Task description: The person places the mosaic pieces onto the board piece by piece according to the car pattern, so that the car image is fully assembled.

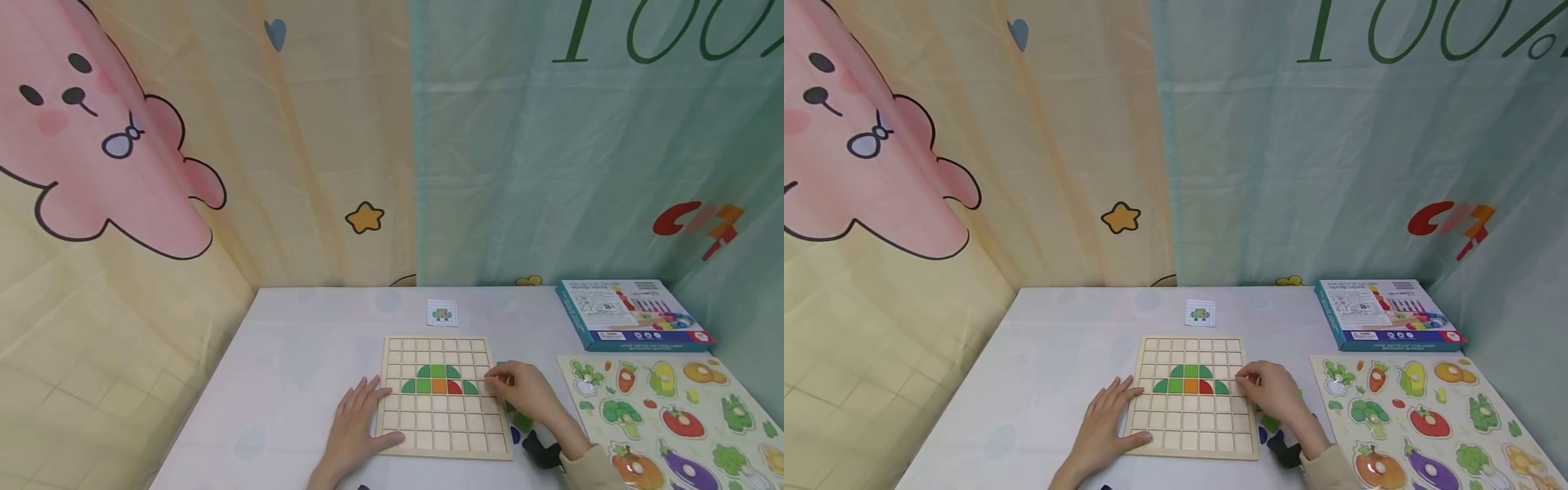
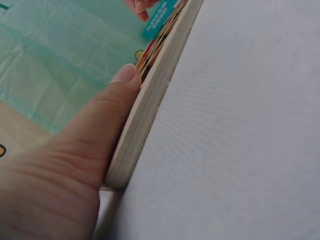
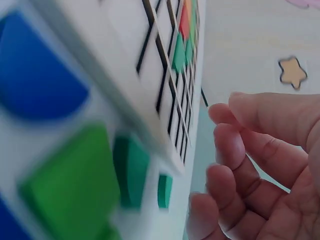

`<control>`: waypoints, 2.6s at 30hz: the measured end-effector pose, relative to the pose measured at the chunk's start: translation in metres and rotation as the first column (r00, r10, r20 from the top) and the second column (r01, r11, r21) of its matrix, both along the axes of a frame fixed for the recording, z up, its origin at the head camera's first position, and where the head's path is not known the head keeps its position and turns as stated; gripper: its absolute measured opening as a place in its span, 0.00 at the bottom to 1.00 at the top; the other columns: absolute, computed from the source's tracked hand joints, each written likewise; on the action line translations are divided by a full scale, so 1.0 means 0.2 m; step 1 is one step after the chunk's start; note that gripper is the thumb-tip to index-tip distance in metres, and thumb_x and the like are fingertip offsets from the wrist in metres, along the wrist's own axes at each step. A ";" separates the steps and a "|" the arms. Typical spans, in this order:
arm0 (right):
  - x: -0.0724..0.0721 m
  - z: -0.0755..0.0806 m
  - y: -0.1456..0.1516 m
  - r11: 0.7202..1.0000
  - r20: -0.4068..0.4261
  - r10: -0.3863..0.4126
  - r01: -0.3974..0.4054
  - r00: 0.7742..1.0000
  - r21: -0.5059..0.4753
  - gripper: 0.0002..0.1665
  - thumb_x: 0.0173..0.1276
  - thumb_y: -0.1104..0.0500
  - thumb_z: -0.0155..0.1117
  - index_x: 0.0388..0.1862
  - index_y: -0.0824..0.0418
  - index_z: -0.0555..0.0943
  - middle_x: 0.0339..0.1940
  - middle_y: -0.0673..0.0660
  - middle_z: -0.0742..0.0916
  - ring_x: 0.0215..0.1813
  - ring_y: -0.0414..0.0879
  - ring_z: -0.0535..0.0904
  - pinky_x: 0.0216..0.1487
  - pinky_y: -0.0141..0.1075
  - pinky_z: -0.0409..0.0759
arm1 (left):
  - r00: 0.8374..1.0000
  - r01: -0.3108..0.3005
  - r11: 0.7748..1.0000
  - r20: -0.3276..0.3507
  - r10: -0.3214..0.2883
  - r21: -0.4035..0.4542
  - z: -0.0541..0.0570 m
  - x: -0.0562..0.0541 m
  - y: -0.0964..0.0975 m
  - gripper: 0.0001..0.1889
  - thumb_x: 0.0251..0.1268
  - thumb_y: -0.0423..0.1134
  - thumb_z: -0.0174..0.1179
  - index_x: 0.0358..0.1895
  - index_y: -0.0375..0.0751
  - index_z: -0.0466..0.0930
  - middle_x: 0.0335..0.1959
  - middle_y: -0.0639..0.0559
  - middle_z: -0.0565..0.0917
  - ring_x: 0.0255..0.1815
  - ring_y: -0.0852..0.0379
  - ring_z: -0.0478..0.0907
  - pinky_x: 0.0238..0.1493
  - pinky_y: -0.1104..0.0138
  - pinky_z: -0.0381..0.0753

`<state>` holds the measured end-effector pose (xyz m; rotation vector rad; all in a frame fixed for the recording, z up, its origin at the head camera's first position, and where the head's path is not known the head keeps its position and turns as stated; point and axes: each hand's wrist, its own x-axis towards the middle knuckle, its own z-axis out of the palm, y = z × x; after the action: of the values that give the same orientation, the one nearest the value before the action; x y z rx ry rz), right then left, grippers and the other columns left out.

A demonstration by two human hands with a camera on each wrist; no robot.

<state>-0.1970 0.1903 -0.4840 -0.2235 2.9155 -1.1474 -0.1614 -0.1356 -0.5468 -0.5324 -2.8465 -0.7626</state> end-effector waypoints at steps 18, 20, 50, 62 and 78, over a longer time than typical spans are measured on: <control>-0.05 0.02 0.18 0.990 0.017 -0.073 0.071 0.997 0.121 0.07 0.61 0.60 0.67 0.38 0.60 0.85 0.29 0.51 0.80 0.28 0.45 0.71 0.26 0.36 0.72 | 1.000 -0.004 1.000 0.012 0.004 -0.013 0.01 0.00 0.00 0.43 0.45 0.75 0.56 0.63 0.54 0.69 0.71 0.49 0.62 0.73 0.46 0.51 0.70 0.51 0.46; -0.07 0.02 0.19 0.988 0.008 -0.055 0.053 0.998 0.142 0.08 0.60 0.61 0.67 0.39 0.60 0.85 0.31 0.51 0.80 0.29 0.45 0.71 0.27 0.37 0.72 | 1.000 -0.003 1.000 0.014 0.003 -0.011 0.00 0.00 0.00 0.43 0.45 0.75 0.56 0.62 0.54 0.69 0.71 0.49 0.62 0.73 0.46 0.51 0.70 0.51 0.46; -0.13 0.00 0.15 0.956 0.010 0.003 -0.006 1.000 0.293 0.11 0.55 0.57 0.73 0.38 0.58 0.87 0.28 0.50 0.79 0.31 0.44 0.73 0.32 0.41 0.76 | 1.000 0.003 1.000 -0.018 -0.003 -0.005 -0.01 0.01 0.00 0.42 0.46 0.75 0.56 0.63 0.54 0.69 0.71 0.49 0.63 0.72 0.45 0.52 0.70 0.50 0.48; -0.12 0.00 0.15 0.963 -0.001 -0.008 0.008 1.000 0.271 0.09 0.54 0.61 0.73 0.29 0.58 0.79 0.26 0.51 0.77 0.28 0.45 0.70 0.28 0.39 0.72 | 1.000 0.002 1.000 -0.030 -0.002 -0.015 -0.01 0.00 0.00 0.42 0.46 0.75 0.56 0.63 0.54 0.69 0.70 0.49 0.63 0.72 0.45 0.53 0.69 0.49 0.49; -0.04 -0.03 0.11 0.999 0.016 -0.029 0.028 0.999 0.046 0.12 0.55 0.66 0.71 0.31 0.59 0.75 0.22 0.49 0.75 0.24 0.43 0.69 0.21 0.32 0.70 | 1.000 0.004 1.000 -0.005 -0.005 -0.010 -0.01 0.00 0.00 0.42 0.46 0.75 0.55 0.63 0.54 0.68 0.71 0.50 0.62 0.73 0.46 0.51 0.70 0.51 0.46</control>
<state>-0.2051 0.2129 -0.4898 -0.1713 2.9363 -1.0789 -0.1613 -0.1364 -0.5479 -0.5415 -2.8471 -0.7473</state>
